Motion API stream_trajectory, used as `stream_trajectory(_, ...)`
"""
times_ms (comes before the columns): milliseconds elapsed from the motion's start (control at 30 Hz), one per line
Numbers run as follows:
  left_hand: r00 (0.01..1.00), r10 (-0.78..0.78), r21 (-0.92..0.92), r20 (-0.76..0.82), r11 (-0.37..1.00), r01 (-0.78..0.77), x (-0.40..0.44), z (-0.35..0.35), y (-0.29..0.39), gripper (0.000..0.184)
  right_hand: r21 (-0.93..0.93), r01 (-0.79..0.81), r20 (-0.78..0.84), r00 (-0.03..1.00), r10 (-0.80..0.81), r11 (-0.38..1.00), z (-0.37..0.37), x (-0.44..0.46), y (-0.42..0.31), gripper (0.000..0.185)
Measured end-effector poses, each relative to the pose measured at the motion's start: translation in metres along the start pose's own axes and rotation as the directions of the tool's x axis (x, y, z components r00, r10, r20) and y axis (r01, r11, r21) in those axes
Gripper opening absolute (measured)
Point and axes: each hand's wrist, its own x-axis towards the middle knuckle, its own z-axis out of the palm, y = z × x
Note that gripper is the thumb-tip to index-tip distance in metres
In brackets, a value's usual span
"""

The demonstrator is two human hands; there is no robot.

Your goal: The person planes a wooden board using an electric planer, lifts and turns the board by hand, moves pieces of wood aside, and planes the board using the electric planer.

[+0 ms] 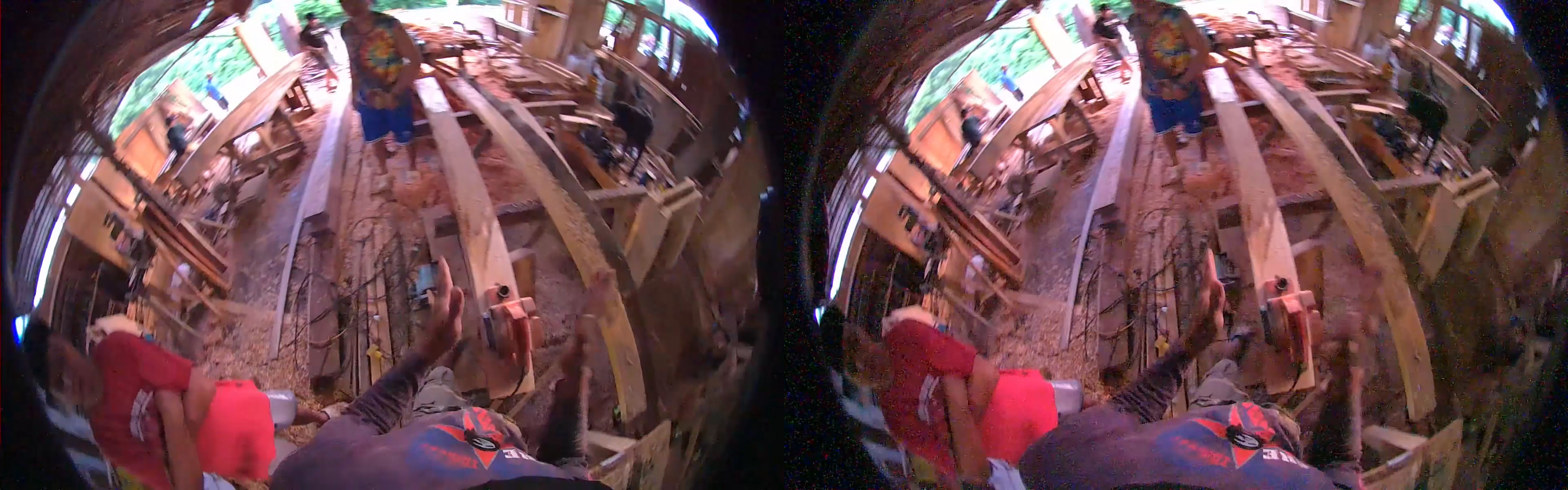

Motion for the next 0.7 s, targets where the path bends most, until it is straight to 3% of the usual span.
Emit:
stream_trajectory(167,0.935,0.022,-0.401,-0.355,0.9,-0.173,0.046,-0.065,0.03,0.091,-0.124,-0.119,-0.003,0.993,0.119,0.985,-0.024,0.075,0.03,0.068)
stream_trajectory(267,0.873,0.121,-0.273,-0.473,0.922,-0.276,0.06,-0.118,0.029,0.092,0.05,0.001,0.038,0.999,-0.003,0.999,-0.018,0.068,-0.024,0.071)
stream_trajectory(400,0.785,0.204,-0.089,-0.585,0.946,-0.312,0.031,-0.163,0.015,0.093,0.283,-0.052,0.427,0.901,-0.077,0.958,0.037,0.041,-0.1,0.075)
stream_trajectory(433,0.797,0.064,-0.229,-0.601,0.941,-0.248,0.02,-0.164,0.014,0.089,0.306,-0.091,0.49,0.869,-0.075,0.948,0.045,0.034,-0.11,0.076)
stream_trajectory(467,0.799,-0.062,-0.362,-0.597,0.911,-0.2,0.014,-0.167,0.014,0.086,0.327,-0.148,0.527,0.849,-0.05,0.933,0.052,0.025,-0.112,0.077)
stream_trajectory(533,0.834,-0.104,-0.273,-0.543,0.96,-0.058,-0.011,-0.154,-0.031,0.071,0.353,-0.275,0.561,0.827,0.033,0.894,0.06,0.005,-0.101,0.078)
stream_trajectory(567,0.87,-0.123,-0.175,-0.478,0.984,0.043,-0.029,-0.139,-0.068,0.065,0.364,-0.337,0.57,0.818,0.078,0.868,0.064,-0.007,-0.09,0.079)
stream_trajectory(633,0.966,-0.089,0.208,-0.241,0.968,0.141,-0.071,-0.094,-0.157,0.056,0.13,-0.404,0.449,0.838,0.31,0.905,0.074,-0.039,-0.037,0.074)
stream_trajectory(667,0.998,-0.01,0.415,-0.058,0.909,0.034,-0.091,-0.068,-0.205,0.054,-0.116,0.054,0.47,0.883,0.008,0.992,0.082,-0.064,0.058,0.071)
stream_trajectory(700,0.908,-0.416,0.252,0.047,0.885,0.392,-0.098,-0.046,-0.185,0.05,-0.13,-0.064,0.457,0.882,0.117,0.99,0.079,-0.073,0.057,0.068)
